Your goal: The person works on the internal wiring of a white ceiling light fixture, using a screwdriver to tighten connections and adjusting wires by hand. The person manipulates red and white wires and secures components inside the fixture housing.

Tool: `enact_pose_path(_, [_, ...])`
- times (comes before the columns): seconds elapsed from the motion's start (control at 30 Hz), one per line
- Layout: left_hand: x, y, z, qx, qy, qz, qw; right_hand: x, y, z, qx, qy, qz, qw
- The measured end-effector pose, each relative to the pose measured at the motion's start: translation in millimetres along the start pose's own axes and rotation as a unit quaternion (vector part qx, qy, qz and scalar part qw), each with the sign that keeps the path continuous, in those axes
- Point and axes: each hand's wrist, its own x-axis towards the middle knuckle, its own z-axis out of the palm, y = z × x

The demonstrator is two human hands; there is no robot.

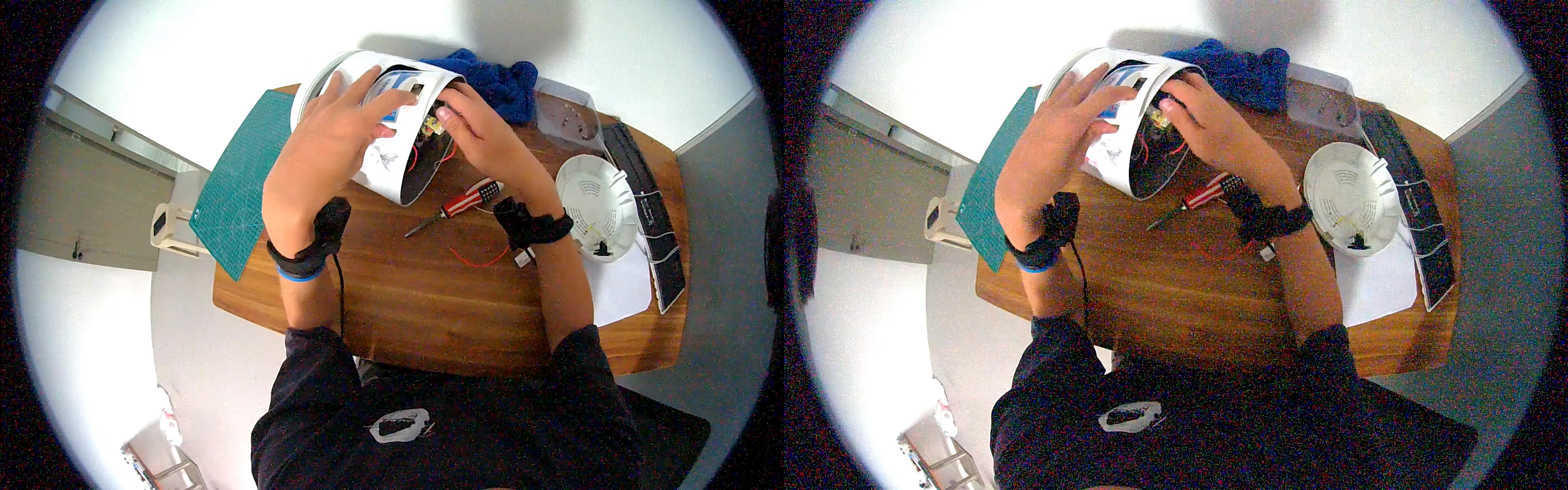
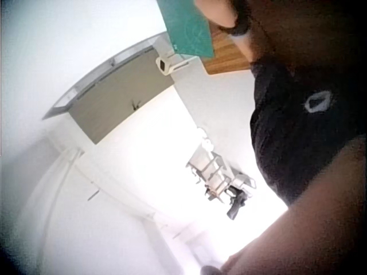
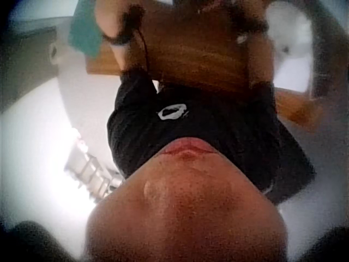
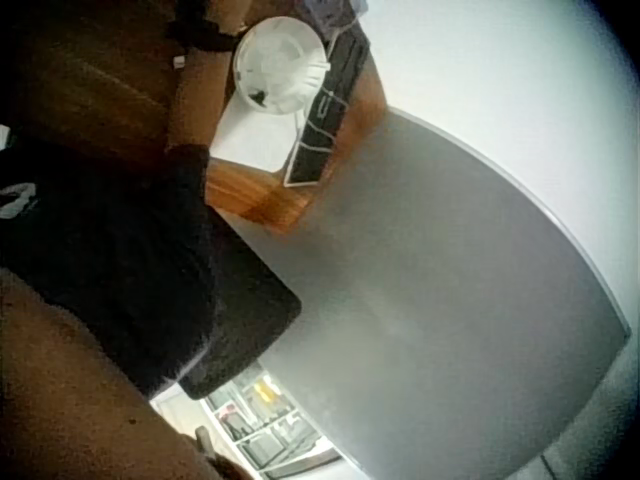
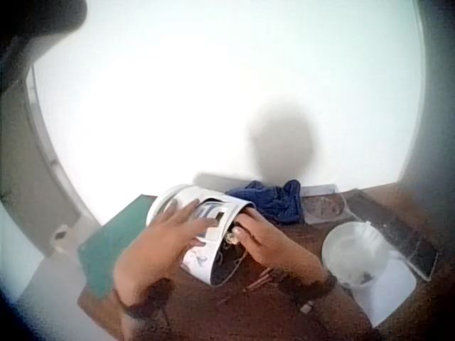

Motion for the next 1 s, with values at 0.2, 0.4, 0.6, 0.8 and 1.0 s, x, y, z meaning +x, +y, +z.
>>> enact_pose_path(0.2, [0, 0, 4, -0.027, -0.003, -0.009, 1.0, -11, 3, 6, 0.146, 0.001, 0.14, 0.979])
enact_pose_path(0.4, [0, 1, -3, -0.043, -0.005, -0.003, 0.999, -24, -6, 15, 0.085, 0.036, 0.037, 0.995])
enact_pose_path(0.6, [-2, -1, -5, -0.056, -0.005, -0.008, 0.998, -19, 0, 38, 0.015, 0.122, 0.026, 0.992])
enact_pose_path(0.8, [-6, -2, -13, -0.097, -0.016, -0.01, 0.995, -21, -8, 37, 0.01, 0.138, 0.007, 0.99])
enact_pose_path(1.0, [-7, 2, -4, -0.1, 0.003, 0.008, 0.995, -23, -17, 37, 0.009, 0.129, -0.001, 0.992])
